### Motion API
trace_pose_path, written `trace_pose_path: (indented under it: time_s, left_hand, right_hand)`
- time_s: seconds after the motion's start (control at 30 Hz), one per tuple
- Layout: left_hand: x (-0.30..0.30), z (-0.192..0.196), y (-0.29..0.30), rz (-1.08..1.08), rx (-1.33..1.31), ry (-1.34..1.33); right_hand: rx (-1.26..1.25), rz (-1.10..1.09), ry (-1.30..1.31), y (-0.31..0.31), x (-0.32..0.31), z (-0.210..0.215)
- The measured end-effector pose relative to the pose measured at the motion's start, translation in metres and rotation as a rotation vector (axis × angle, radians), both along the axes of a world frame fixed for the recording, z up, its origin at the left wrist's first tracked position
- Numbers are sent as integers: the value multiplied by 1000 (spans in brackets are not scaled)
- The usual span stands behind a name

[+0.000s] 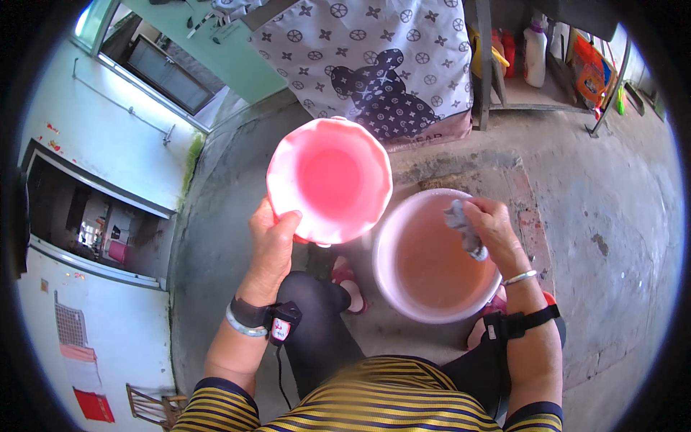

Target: The person sits on the floor and washes two small plastic buckets using a cloth and water from a larger basin. They scrub the inside and outside of each bucket, rinse them, and pour out the water.

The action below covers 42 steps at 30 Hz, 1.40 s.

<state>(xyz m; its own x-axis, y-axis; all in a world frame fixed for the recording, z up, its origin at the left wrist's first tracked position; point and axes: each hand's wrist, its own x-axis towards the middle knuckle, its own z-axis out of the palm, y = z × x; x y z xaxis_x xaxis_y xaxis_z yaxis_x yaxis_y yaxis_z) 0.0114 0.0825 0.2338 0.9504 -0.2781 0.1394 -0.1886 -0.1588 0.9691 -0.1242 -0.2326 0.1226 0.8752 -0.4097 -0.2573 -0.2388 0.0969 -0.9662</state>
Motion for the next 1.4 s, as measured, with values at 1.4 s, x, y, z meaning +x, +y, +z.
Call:
trace_pose_path:
  time_s: [1.4]
  left_hand:
    - [24, -111, -35, -470, -761, 614]
  right_hand:
    - [443, -185, -274, 19, -4, 41]
